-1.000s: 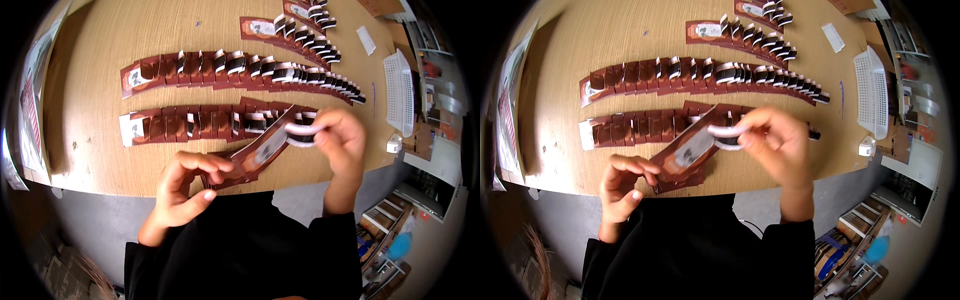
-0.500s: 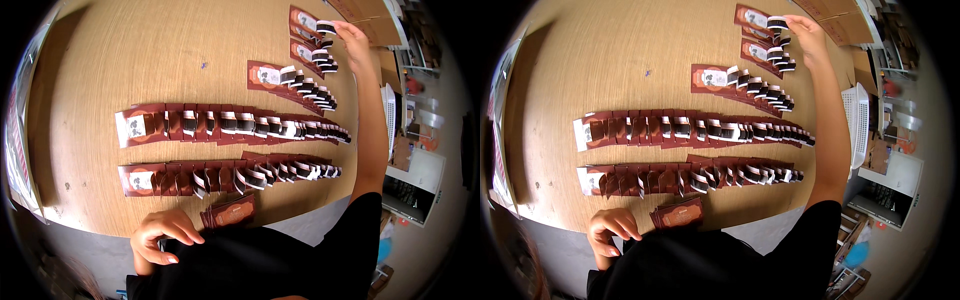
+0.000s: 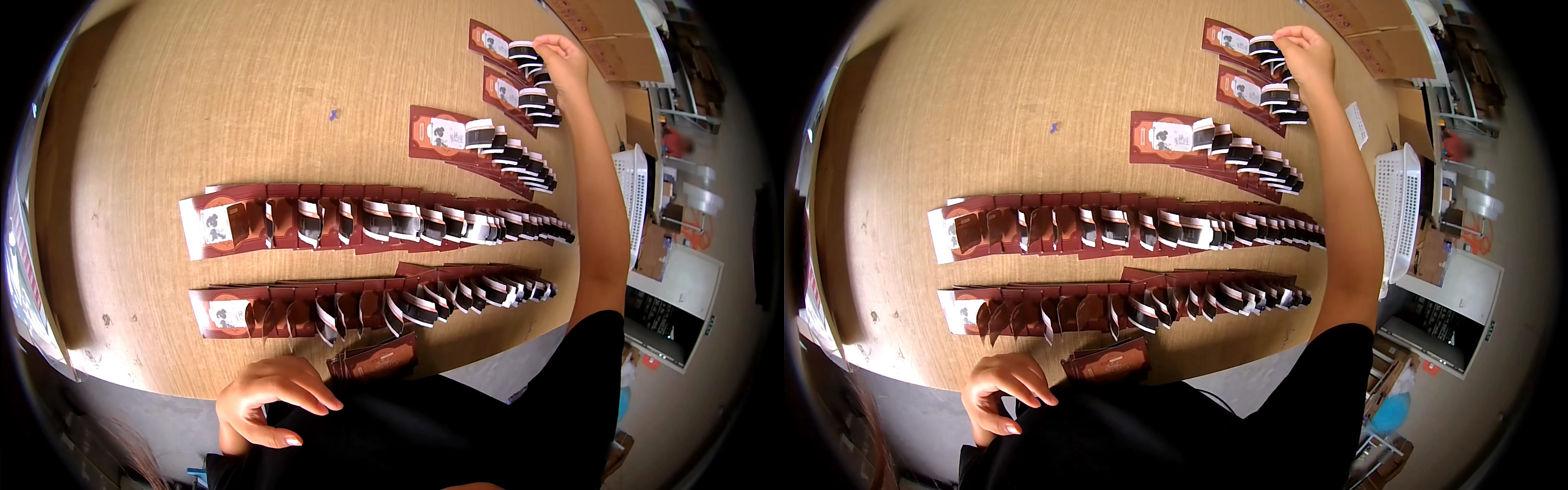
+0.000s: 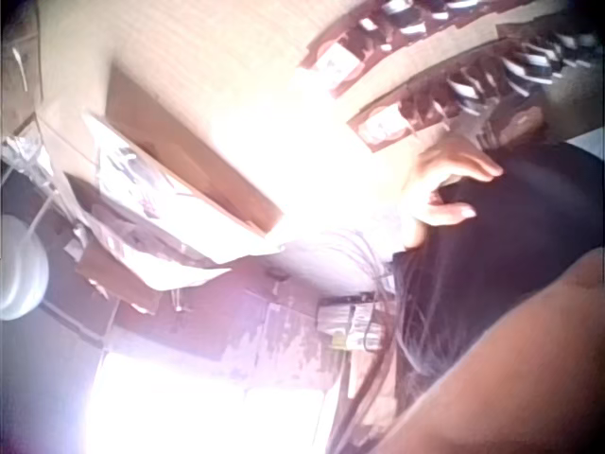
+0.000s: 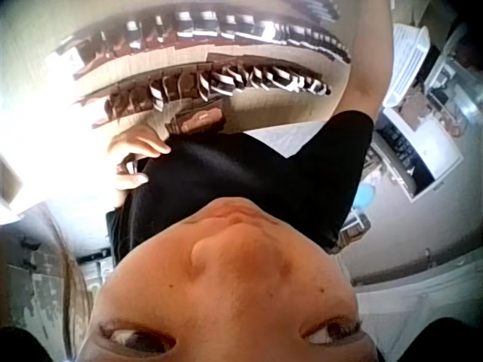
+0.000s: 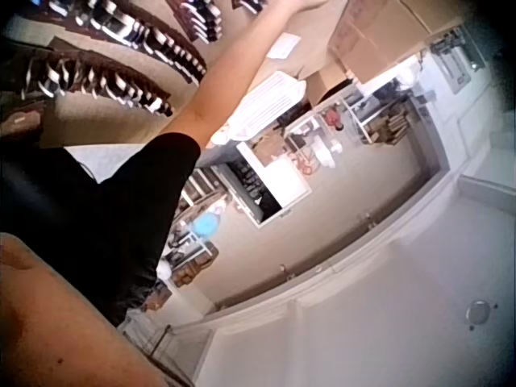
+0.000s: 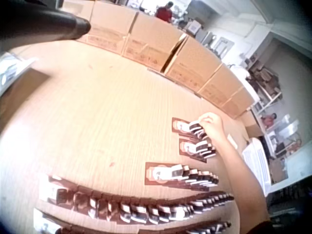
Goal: The person repeatedly picks up small, rectangular, maroon-colored paper pieces from a stack on a wooden table. They fold each piece in half and place it into a long, curved, maroon-colored paper structure that already contains several similar folded pieces. The person continues this repetitive folding and placing process throughout the clip.
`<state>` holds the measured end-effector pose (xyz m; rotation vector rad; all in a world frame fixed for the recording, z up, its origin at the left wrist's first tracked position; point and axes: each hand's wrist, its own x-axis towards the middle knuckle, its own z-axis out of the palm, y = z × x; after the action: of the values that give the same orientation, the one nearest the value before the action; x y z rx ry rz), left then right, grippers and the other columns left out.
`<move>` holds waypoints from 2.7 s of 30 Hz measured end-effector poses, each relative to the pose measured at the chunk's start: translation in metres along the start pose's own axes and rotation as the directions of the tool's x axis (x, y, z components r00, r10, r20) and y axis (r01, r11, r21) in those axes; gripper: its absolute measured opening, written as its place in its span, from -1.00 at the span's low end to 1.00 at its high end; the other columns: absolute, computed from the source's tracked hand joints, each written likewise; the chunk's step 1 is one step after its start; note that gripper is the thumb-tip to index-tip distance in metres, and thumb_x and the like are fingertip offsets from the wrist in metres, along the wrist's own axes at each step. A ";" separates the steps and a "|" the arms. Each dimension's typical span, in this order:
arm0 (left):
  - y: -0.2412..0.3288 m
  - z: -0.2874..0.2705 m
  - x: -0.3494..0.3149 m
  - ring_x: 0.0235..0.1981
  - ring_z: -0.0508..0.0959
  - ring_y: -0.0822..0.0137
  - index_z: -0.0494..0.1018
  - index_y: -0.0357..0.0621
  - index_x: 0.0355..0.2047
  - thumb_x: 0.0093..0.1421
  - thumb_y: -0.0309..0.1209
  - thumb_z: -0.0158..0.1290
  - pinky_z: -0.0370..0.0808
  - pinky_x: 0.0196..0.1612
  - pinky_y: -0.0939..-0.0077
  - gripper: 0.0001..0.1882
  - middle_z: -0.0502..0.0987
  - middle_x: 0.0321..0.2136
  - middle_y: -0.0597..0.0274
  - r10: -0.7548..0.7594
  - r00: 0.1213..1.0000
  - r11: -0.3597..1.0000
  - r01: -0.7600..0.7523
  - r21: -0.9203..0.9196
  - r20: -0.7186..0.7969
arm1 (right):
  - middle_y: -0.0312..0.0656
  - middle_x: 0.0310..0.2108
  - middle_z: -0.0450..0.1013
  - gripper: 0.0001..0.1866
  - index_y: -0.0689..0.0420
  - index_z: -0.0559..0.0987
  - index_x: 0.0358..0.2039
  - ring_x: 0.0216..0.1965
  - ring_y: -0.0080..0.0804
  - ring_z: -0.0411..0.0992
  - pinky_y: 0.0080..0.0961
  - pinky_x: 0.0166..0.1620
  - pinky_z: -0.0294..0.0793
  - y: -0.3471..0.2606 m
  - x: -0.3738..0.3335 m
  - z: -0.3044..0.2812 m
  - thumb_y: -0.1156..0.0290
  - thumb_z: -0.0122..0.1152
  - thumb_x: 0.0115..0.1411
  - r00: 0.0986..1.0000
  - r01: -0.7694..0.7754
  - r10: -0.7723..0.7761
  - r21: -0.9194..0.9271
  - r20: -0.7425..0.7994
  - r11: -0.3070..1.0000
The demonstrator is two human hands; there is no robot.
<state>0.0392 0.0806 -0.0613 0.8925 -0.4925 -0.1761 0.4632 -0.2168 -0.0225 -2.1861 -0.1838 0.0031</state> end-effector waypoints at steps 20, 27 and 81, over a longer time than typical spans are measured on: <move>-0.007 0.015 -0.014 -0.35 0.49 0.14 0.39 -0.34 -0.28 -0.10 -0.42 0.14 0.38 -0.28 0.36 -0.64 0.49 -0.31 -0.10 0.073 0.995 0.997 -0.075 -0.027 -0.075 | -0.09 -0.25 0.40 -0.69 0.24 0.47 -0.33 -0.28 -0.26 0.38 -0.45 -0.27 0.39 -0.117 -0.255 0.004 0.53 0.25 -0.16 0.537 0.794 -0.747 0.063 0.392 0.604; -0.011 0.029 -0.028 -0.32 0.47 0.15 0.36 -0.38 -0.31 -0.07 -0.42 0.09 0.37 -0.23 0.35 -0.67 0.47 -0.36 -0.09 0.062 0.979 0.998 -0.066 -0.014 -0.194 | -0.02 -0.15 0.34 -0.53 0.25 0.43 -0.41 -0.16 -0.16 0.33 -0.33 -0.15 0.43 -0.078 -0.358 0.038 0.30 0.38 -0.35 0.479 0.769 -0.616 0.040 0.625 0.639; -0.018 0.099 0.000 -0.37 0.48 0.52 0.43 -0.38 -0.31 0.04 -0.64 0.07 0.45 -0.28 0.66 -0.83 0.52 -0.42 0.20 -0.249 0.895 0.968 0.222 -0.114 -0.370 | -0.05 -0.28 0.40 -0.55 0.36 0.50 -0.30 -0.35 -0.22 0.35 -0.44 -0.33 0.38 -0.097 -0.396 0.053 0.26 0.30 -0.12 0.686 0.727 -0.723 -0.120 0.083 0.676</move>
<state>-0.0077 0.0001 -0.0235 0.8912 -0.0117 -0.2324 0.0556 -0.1713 -0.0009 -2.1076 -1.1013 -0.4450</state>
